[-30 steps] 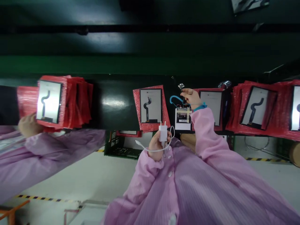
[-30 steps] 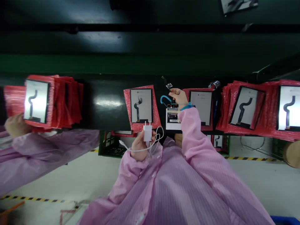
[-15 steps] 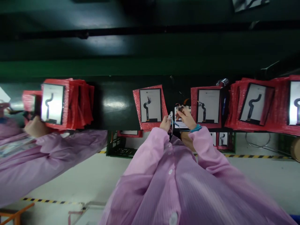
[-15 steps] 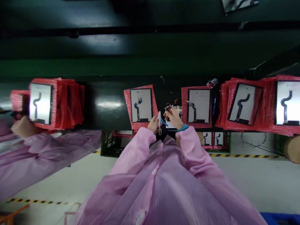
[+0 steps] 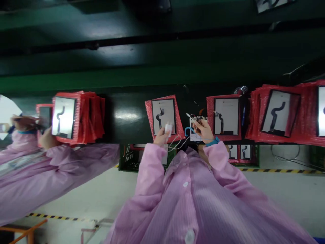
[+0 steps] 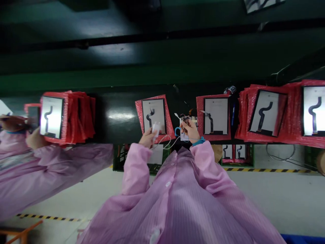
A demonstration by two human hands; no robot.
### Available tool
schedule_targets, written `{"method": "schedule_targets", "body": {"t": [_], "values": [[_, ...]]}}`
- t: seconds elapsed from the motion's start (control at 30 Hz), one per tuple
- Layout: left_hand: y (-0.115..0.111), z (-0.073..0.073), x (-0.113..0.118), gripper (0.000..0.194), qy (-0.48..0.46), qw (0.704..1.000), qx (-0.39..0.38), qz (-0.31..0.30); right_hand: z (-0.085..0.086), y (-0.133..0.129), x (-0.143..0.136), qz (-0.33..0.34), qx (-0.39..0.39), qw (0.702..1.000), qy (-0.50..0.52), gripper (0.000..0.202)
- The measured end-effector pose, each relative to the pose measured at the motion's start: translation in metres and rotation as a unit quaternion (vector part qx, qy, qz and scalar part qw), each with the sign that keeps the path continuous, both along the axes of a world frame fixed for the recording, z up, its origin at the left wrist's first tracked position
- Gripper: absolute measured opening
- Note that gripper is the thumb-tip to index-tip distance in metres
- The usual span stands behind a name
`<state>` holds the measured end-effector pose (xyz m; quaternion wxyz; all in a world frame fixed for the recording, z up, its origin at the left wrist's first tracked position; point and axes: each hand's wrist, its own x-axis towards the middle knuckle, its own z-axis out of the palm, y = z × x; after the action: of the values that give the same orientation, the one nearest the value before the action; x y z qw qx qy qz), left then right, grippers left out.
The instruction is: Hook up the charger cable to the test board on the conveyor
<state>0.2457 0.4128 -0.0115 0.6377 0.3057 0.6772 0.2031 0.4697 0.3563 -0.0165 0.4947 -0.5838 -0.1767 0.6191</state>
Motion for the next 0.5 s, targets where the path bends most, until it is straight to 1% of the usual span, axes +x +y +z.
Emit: {"method": "schedule_targets", "body": {"t": [0.07, 0.13, 0.17, 0.23, 0.3, 0.37, 0.4, 0.43, 0.5], "values": [[0.011, 0.008, -0.045, 0.028, 0.018, 0.998, 0.031, 0.054, 0.000, -0.003, 0.004, 0.001, 0.003, 1.000, 0.002, 0.049], [0.025, 0.008, -0.084, 0.030, 0.055, 0.992, 0.056, 0.103, 0.000, -0.006, 0.006, 0.009, 0.005, 1.000, 0.003, 0.047], [0.033, 0.005, -0.100, 0.032, 0.079, 0.987, 0.063, 0.121, 0.000, -0.008, 0.005, 0.013, 0.005, 1.000, 0.003, 0.046], [0.046, -0.007, -0.124, 0.035, 0.137, 0.977, 0.069, 0.147, -0.001, -0.011, 0.003, 0.020, 0.005, 1.000, 0.001, 0.042], [0.058, -0.023, -0.137, 0.036, 0.199, 0.964, 0.073, 0.161, -0.003, -0.014, -0.002, 0.022, 0.007, 1.000, -0.003, 0.039], [0.067, -0.037, -0.141, 0.035, 0.253, 0.950, 0.077, 0.165, -0.004, -0.016, -0.007, 0.021, 0.011, 1.000, -0.008, 0.038], [0.071, -0.041, -0.141, 0.035, 0.273, 0.944, 0.080, 0.165, -0.005, -0.017, -0.009, 0.019, 0.014, 1.000, -0.011, 0.038], [0.073, -0.043, -0.140, 0.035, 0.289, 0.939, 0.086, 0.163, -0.006, -0.018, -0.011, 0.016, 0.017, 1.000, -0.014, 0.039], [0.074, -0.040, -0.133, 0.038, 0.313, 0.930, 0.105, 0.160, -0.009, -0.019, -0.014, 0.014, 0.021, 0.999, -0.020, 0.041]]}}
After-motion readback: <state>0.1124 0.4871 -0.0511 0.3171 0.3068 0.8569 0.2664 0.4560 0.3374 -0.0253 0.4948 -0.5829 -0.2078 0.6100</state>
